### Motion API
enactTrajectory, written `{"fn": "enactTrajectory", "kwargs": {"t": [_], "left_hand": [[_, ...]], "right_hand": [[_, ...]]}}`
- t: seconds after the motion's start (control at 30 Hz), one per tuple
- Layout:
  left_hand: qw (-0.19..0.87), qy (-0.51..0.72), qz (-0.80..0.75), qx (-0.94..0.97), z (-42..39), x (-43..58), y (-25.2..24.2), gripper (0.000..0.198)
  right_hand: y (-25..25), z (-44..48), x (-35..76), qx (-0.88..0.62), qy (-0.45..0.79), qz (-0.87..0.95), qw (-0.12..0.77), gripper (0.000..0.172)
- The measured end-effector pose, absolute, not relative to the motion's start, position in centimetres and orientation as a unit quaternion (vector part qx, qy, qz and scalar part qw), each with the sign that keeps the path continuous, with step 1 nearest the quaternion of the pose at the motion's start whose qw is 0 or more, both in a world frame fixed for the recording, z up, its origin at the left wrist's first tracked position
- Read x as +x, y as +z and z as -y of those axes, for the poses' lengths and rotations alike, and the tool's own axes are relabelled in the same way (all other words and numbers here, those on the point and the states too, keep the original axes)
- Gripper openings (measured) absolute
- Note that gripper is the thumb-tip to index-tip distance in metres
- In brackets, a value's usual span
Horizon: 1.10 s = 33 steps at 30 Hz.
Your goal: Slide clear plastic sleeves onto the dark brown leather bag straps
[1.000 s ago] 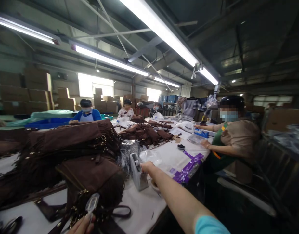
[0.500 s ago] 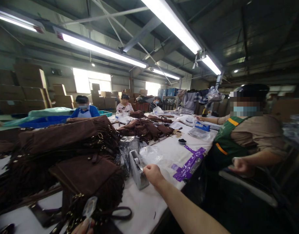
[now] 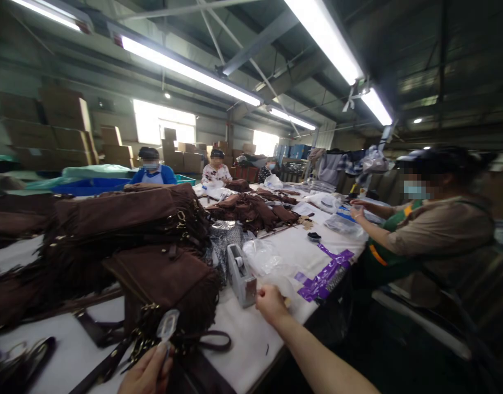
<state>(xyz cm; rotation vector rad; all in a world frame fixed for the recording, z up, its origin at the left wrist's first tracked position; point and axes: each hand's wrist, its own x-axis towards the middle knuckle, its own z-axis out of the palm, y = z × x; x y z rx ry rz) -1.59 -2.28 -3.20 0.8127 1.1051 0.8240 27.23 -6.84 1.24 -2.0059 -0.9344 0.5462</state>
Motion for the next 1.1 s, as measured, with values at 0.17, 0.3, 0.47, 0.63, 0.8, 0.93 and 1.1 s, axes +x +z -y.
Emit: {"fn": "enactTrajectory", "kwargs": {"t": [0.17, 0.3, 0.47, 0.63, 0.8, 0.93, 1.1], "left_hand": [[0.582, 0.396, -0.512, 0.492, 3.4, -2.1, -1.7, 0.046], [0.408, 0.392, -0.551, 0.614, 3.9, -2.8, -0.8, 0.033], [0.339, 0.382, -0.541, 0.668, 4.4, -2.9, -0.7, 0.030], [0.307, 0.378, -0.543, 0.684, 4.5, -2.9, -1.4, 0.031], [0.280, 0.386, -0.544, 0.690, 4.6, -2.8, -1.8, 0.028], [0.279, 0.411, -0.561, 0.662, 5.1, -2.8, -2.0, 0.020], [0.193, 0.460, -0.535, 0.682, 5.1, -2.8, -3.5, 0.031]], "right_hand": [[4.5, 8.6, 21.1, -0.643, 0.335, 0.568, 0.389, 0.013], [7.0, 7.3, 14.5, -0.544, 0.433, 0.616, 0.370, 0.011], [5.5, 3.6, 10.1, -0.578, 0.406, 0.625, 0.332, 0.019], [2.8, 1.5, 9.6, -0.679, 0.359, 0.578, 0.274, 0.017], [4.1, 1.3, 9.6, -0.692, 0.352, 0.587, 0.229, 0.011], [5.7, 1.0, 9.3, -0.693, 0.352, 0.599, 0.191, 0.009], [6.2, 0.5, 8.8, -0.696, 0.342, 0.612, 0.155, 0.010]]}}
